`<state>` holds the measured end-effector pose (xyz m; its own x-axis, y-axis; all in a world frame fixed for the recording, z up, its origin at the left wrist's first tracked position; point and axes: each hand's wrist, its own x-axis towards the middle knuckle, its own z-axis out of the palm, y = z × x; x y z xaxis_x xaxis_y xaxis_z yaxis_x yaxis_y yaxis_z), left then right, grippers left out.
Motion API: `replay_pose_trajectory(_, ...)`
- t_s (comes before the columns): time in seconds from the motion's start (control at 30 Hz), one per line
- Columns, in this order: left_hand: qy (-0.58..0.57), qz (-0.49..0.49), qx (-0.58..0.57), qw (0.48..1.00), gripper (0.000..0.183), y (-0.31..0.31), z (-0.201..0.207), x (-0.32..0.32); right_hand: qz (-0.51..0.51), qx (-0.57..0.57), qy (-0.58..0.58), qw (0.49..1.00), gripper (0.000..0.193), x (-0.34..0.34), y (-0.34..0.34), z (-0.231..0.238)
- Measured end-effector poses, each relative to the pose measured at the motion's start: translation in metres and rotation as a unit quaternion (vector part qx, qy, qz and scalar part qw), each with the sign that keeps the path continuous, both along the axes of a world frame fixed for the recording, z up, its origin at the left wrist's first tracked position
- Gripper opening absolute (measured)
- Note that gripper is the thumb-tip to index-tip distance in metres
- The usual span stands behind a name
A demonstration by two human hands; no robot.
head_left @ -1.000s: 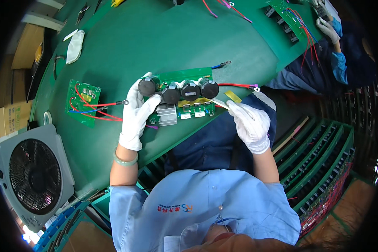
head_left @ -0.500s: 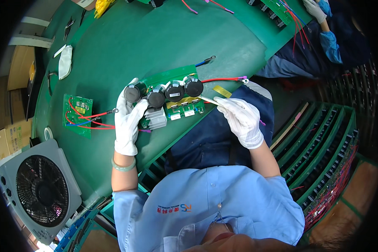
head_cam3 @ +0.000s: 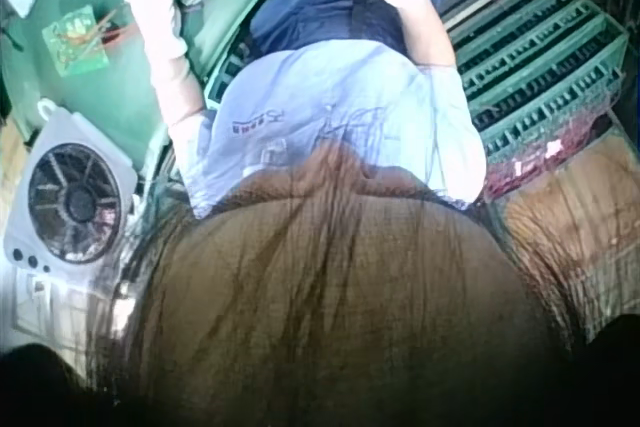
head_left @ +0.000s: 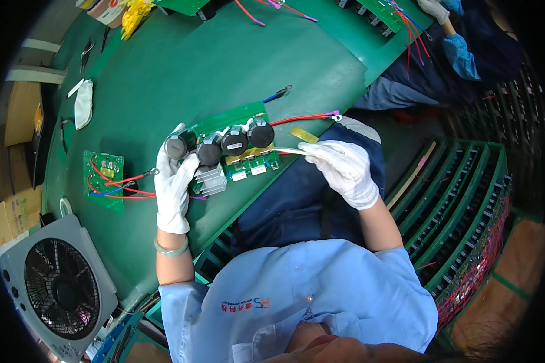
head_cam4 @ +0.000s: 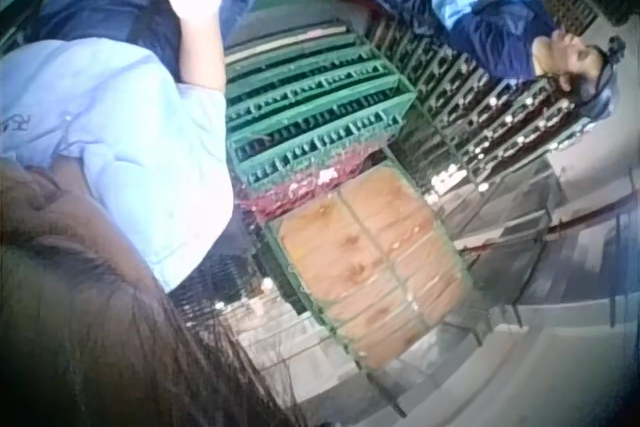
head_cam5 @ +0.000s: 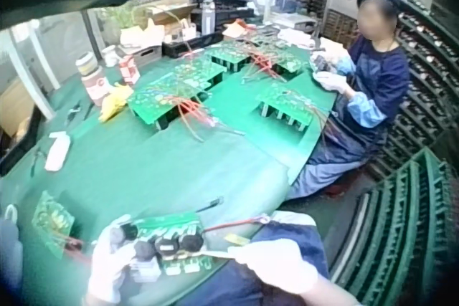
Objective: The person handles a green circuit board, organizing red and blue wires and applying yellow tape to secure them. They flip the board to inspect the components, including capacitors and a heatsink, while another worker performs similar tasks in the background.
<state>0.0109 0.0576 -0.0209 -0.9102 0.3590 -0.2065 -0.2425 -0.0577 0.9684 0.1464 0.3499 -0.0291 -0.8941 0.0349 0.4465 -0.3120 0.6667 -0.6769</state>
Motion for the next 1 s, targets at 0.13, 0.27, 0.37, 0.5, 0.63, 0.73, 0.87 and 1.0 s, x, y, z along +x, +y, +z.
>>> replay_pose_trajectory(0.13, 0.011, -0.006, -0.004, 1.000, 0.064, -0.004, -0.006, -0.002, -0.008, 0.066, 0.020, 0.998, 0.024, 0.001, 0.004, 0.003)
replay_pose_trajectory(0.27, 0.004, 0.004, 0.018, 1.000, 0.063, -0.008, -0.012, -0.004, -0.011, 0.135, -0.028, 0.990, 0.021, 0.012, 0.002, 0.011)
replay_pose_trajectory(0.37, -0.005, -0.001, 0.025, 1.000, 0.061, -0.010, -0.012, -0.005, -0.029, 0.081, -0.046, 0.995, 0.020, 0.021, -0.002, 0.022)
replay_pose_trajectory(0.5, 0.008, -0.002, 0.034, 0.999, 0.057, -0.007, -0.009, -0.005, -0.040, 0.011, -0.026, 0.999, 0.019, 0.034, -0.015, 0.021)
replay_pose_trajectory(0.63, -0.009, -0.003, 0.047, 0.999, 0.057, -0.008, -0.011, -0.005, 0.045, 0.114, -0.108, 0.987, 0.020, 0.044, -0.018, -0.017)
replay_pose_trajectory(0.73, -0.006, -0.008, 0.061, 0.998, 0.057, -0.007, -0.010, -0.005, 0.043, 0.104, -0.130, 0.985, 0.027, 0.048, -0.026, -0.019)
replay_pose_trajectory(0.87, -0.014, -0.005, 0.049, 0.999, 0.061, -0.009, -0.013, -0.008, 0.083, 0.104, -0.172, 0.976, 0.043, 0.049, -0.038, -0.025)
replay_pose_trajectory(1.0, -0.010, -0.003, 0.060, 0.998, 0.061, -0.007, -0.009, -0.007, 0.105, 0.036, -0.213, 0.971, 0.035, 0.050, -0.044, -0.021)
